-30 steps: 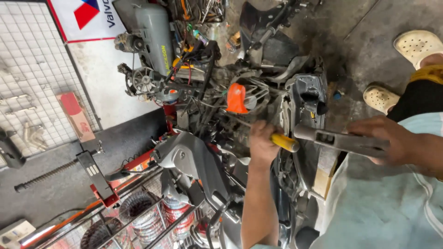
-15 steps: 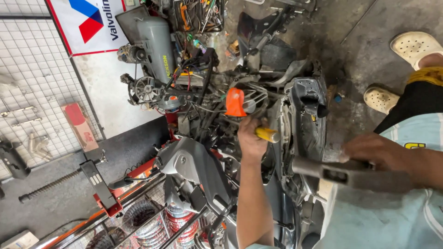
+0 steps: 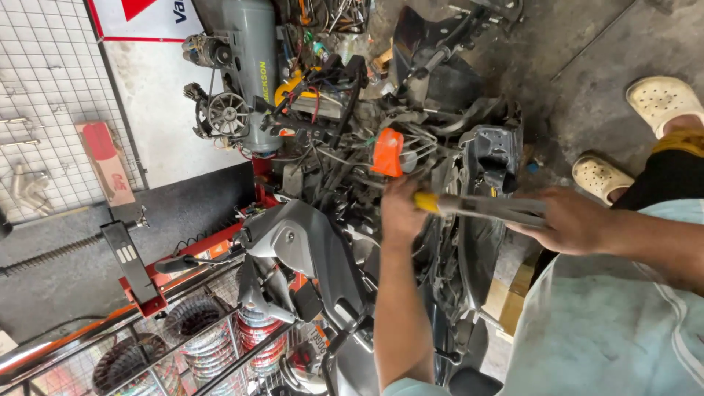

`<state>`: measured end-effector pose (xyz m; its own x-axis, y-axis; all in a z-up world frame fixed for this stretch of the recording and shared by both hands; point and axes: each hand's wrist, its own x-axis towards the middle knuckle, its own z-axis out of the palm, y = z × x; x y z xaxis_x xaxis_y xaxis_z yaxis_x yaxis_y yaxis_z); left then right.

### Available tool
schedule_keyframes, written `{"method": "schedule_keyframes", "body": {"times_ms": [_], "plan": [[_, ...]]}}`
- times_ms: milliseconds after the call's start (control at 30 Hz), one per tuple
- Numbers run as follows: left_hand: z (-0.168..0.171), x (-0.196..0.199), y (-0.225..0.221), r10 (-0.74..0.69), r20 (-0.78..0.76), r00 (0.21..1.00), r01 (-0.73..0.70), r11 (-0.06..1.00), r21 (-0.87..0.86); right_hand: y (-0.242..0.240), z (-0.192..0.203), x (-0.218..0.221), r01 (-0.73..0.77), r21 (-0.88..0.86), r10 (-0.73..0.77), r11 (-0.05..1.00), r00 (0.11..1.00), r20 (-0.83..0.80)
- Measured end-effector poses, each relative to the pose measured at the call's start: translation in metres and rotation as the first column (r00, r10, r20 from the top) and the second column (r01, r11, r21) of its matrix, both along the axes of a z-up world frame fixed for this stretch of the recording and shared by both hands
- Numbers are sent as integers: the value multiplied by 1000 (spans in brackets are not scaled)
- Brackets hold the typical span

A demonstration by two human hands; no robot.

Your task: Using a hammer and a punch tool to adjust or remove components on a motorcycle frame.

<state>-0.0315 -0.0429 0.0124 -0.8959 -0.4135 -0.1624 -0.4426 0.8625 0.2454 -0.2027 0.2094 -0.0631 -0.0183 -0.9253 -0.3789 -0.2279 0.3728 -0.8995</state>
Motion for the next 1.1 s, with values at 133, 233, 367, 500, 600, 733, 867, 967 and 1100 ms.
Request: {"method": "schedule_keyframes", "body": {"times_ms": [133, 233, 367, 500, 600, 733, 867, 967, 1100], "plan": [[-17, 24, 16, -19, 1, 1000, 19, 1000, 18, 39, -51, 20, 88, -266, -80, 960, 996, 39], [-3, 21, 61, -78, -259, 963, 73, 997, -28, 72, -17, 3, 76, -362, -15, 929, 985, 169], [1, 23, 75, -121, -179, 976, 132, 990, 46, 90, -21, 7, 147, -340, -54, 929, 961, 270], [17, 11, 72, -106, 5, 994, 106, 993, 55, 96, -38, 11, 118, -283, -58, 952, 975, 214], [-3, 20, 57, -66, 25, 998, 64, 995, 78, 97, -46, 21, 153, -233, -124, 960, 983, 134], [-18, 33, 43, -76, -91, 993, 85, 991, 104, 101, -47, 24, 226, -238, -182, 944, 964, 195], [-11, 35, 57, -110, -66, 992, 113, 992, 53, 105, -42, 22, 235, -271, -187, 933, 963, 192], [-10, 38, 58, -130, -89, 988, 137, 987, 81, 108, -46, 32, 220, -210, -182, 953, 965, 189], [-13, 33, 47, -158, -76, 985, 159, 987, 6, 108, -55, 40, 221, -201, -178, 954, 961, 209]]}}
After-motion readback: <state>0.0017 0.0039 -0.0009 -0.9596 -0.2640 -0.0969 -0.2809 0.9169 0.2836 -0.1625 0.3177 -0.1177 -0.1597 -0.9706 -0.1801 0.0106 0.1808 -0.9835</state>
